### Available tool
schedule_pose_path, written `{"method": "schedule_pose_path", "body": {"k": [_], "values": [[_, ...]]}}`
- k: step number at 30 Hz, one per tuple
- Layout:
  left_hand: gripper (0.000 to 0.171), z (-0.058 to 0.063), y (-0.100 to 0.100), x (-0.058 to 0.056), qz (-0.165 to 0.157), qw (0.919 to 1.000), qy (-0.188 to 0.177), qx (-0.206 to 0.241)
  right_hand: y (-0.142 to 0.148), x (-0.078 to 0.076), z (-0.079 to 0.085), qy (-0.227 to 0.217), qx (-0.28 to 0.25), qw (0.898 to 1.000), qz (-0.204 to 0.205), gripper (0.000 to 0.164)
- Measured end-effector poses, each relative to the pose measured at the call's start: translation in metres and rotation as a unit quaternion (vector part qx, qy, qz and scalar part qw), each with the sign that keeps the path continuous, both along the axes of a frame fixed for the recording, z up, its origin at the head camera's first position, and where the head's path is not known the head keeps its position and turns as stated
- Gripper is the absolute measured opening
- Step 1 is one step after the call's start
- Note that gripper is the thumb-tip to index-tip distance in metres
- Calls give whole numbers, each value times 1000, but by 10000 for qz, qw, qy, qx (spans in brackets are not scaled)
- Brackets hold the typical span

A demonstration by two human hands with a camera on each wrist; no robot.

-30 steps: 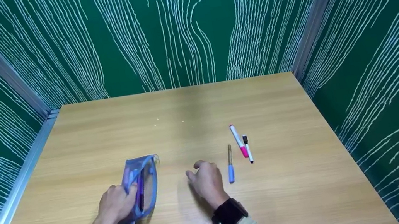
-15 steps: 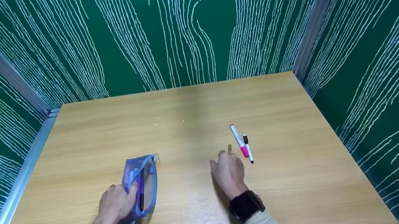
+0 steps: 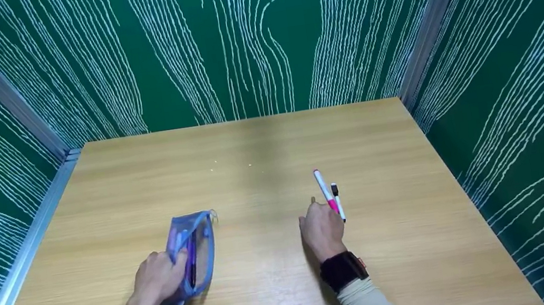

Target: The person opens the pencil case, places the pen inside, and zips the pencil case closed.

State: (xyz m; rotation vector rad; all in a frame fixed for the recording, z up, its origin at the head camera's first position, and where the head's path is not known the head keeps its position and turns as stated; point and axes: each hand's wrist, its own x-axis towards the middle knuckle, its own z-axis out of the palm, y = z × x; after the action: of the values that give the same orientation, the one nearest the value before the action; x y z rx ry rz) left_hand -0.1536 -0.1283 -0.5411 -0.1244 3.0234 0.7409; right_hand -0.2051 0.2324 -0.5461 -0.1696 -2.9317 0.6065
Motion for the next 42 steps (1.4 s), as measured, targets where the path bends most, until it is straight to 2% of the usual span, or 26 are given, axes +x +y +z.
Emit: {"method": "schedule_pose_path", "body": {"k": [5,12,17,23,33,42], "values": [[55,-1,0,0,10,10000,-29,35,0,-3,-3,-212,26,9998,15,42],[55,-1,-1,0,-40,10000,43,-57,1,-4,-8,37,70,10000,-3,24],[54,-2,-1,0,-38,9999,101,-94,3,-5,-9,-71,-15,10000,10,17],[54,-2,-1,0,-46,9999,128,-65,4,-5,-8,-180,-32,9998,-27,15],[54,-3,-1,0,-55,10000,79,-13,2,-2,-9,-28,-146,9999,-24,19],[54,-1,-2,1,-88,9998,152,-1,-1,0,0,-186,-216,9996,-46,21]]}}
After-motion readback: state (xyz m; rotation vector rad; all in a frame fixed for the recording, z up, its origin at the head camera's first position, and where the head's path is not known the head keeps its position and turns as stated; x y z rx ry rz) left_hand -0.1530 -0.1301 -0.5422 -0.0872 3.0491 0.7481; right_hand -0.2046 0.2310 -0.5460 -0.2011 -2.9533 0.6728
